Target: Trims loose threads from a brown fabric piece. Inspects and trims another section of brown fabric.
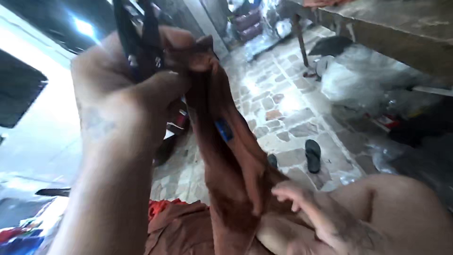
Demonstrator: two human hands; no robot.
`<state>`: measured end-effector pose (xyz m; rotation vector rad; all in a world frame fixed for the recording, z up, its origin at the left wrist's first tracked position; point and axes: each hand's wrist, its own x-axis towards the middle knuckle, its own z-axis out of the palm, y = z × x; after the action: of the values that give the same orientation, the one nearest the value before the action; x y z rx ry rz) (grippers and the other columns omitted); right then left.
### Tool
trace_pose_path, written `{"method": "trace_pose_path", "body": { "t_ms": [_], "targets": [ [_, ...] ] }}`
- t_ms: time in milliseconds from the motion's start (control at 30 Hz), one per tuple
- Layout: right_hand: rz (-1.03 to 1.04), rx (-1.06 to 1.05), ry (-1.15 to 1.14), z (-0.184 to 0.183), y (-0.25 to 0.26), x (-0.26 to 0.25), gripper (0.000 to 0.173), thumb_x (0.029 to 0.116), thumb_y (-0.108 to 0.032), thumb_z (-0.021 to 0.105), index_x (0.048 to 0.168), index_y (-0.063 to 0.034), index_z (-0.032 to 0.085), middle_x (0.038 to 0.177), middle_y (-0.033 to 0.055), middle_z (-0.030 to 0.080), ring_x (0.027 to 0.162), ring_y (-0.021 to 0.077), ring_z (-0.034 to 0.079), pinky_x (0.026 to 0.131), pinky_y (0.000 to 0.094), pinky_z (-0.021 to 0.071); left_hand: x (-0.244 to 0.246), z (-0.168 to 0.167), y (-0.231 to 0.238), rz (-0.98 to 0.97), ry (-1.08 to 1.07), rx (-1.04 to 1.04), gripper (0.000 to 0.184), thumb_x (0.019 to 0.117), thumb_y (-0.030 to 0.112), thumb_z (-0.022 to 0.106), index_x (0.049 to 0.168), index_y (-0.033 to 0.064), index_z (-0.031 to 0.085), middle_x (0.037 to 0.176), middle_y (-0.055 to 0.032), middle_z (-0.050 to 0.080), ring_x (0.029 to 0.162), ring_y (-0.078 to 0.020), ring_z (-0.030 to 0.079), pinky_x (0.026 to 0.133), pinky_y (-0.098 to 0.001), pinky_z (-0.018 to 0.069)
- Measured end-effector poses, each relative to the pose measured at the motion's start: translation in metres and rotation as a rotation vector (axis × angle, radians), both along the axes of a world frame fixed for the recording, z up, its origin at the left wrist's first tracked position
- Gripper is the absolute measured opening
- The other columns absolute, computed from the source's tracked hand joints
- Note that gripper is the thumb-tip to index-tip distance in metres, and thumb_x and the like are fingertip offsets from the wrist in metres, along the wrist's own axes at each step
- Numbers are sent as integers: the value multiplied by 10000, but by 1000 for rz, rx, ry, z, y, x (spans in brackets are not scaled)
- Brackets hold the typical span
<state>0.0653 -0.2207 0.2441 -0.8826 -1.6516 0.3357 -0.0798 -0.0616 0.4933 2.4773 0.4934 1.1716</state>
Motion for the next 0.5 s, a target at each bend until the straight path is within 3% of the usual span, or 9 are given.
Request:
{"method": "trace_pose_path", "body": {
  "t_ms": [67,133,200,233,267,300,367,433,500],
  "targets": [
    [-164,112,22,19,24,7,772,942,-672,577,1371,-33,521,1277,151,643,1118,142,665,873,294,593,3,27,-4,151,-23,154,146,928,119,697,1048,202,701,858,180,695,556,75,534,452,-101,409],
    [-298,150,4,36,55,18,848,923,-706,570,1409,-14,509,1271,153,657,1147,163,651,917,326,572,0,47,-4,219,-19,251,84,932,154,694,987,217,688,799,201,658,552,95,525,463,-91,409],
    [-309,-5,-32,50,89,27,876,901,-689,606,1485,-48,484,1181,120,696,1072,188,675,898,396,572,-5,62,-1,271,-6,306,49,924,189,713,949,220,685,761,201,636,560,105,528,480,-94,417],
    [-235,-128,-39,57,106,32,800,922,-611,643,1498,-79,484,1070,94,708,970,182,677,863,409,564,-8,68,1,302,2,334,48,917,213,724,946,219,686,769,195,627,594,110,535,519,-95,433],
    [-154,-234,-49,65,122,38,637,964,-501,653,1440,-92,543,940,64,702,844,150,672,801,380,564,-11,72,4,328,14,368,65,910,238,736,951,213,692,792,185,631,650,114,557,587,-98,459],
    [-95,-309,-71,73,134,42,436,1003,-397,637,1303,-81,630,851,47,688,758,122,657,754,346,559,-14,75,6,362,29,401,86,907,268,741,947,209,692,802,174,630,691,113,571,639,-110,476],
    [-94,-321,-134,91,144,54,224,1028,-250,617,1054,-46,704,796,49,670,712,116,638,729,343,551,-25,82,10,447,66,434,127,911,314,725,949,200,681,813,133,635,732,81,595,688,-175,501],
    [-190,-201,-124,108,144,76,157,1004,-168,647,987,-23,705,813,84,675,730,168,648,722,414,557,-40,88,12,515,101,424,160,938,312,674,975,159,648,826,67,603,735,17,574,688,-253,475],
    [-317,-77,-31,123,142,105,135,996,-157,655,1027,-29,684,868,85,685,753,159,658,711,402,569,-56,91,10,570,138,380,130,962,290,665,973,163,639,794,73,603,685,27,578,641,-227,494]
  ]
}}
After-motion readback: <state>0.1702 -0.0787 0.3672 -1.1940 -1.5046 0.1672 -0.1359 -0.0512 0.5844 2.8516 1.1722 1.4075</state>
